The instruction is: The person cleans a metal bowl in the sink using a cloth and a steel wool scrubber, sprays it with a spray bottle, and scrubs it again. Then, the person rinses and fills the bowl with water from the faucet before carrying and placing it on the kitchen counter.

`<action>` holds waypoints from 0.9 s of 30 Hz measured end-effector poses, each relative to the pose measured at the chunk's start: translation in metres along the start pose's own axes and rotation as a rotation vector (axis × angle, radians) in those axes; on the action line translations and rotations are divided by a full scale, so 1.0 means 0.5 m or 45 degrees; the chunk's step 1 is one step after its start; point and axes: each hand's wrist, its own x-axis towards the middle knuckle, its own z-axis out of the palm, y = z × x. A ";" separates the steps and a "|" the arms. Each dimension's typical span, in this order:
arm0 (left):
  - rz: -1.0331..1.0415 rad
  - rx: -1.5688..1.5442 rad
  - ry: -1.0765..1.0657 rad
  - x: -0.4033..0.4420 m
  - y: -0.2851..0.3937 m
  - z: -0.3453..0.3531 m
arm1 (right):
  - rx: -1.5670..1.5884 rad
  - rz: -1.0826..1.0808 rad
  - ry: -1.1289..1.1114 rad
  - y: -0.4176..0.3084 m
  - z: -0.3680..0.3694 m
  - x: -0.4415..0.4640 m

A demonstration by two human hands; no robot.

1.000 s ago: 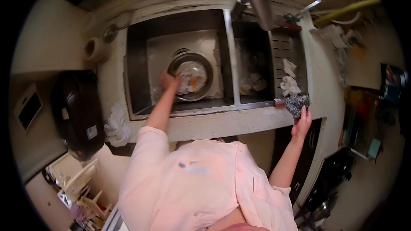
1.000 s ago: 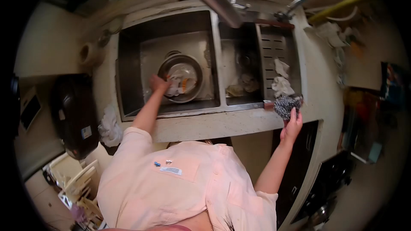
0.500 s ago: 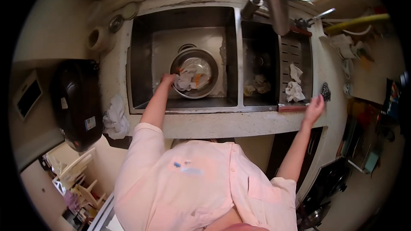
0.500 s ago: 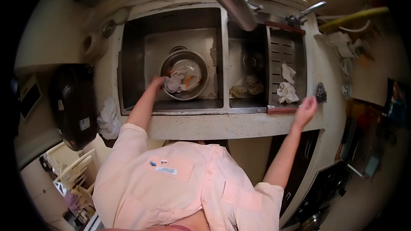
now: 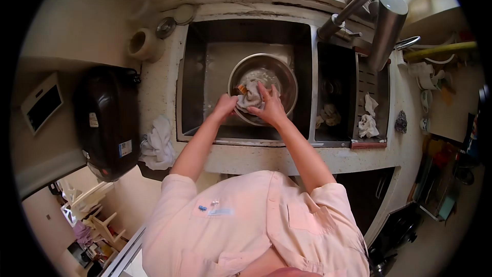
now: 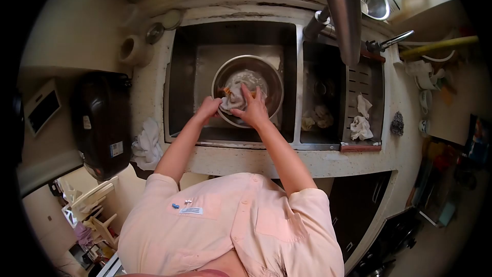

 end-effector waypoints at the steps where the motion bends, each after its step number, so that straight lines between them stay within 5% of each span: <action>1: 0.066 0.063 0.039 -0.021 0.010 -0.001 | 0.003 -0.043 0.060 -0.007 0.008 0.001; 5: 0.317 0.192 0.246 -0.070 0.033 0.010 | 0.158 -0.167 0.088 -0.025 0.023 0.015; 9: 0.074 -0.175 0.074 -0.115 0.045 0.019 | 0.178 -0.299 -0.331 -0.017 -0.044 0.015; 13: -0.058 -0.564 0.096 -0.143 0.024 0.072 | 0.269 -0.400 -0.197 0.007 -0.126 0.002; 17: 0.003 -0.522 0.198 -0.153 0.018 0.100 | 1.250 -0.095 -0.208 0.009 -0.262 -0.022; 21: -0.049 -0.503 0.253 -0.164 0.019 0.097 | 1.724 0.043 0.176 0.079 -0.432 -0.072; 27: -0.054 -0.535 0.316 -0.172 0.001 0.093 | 1.549 0.123 0.678 0.257 -0.647 -0.130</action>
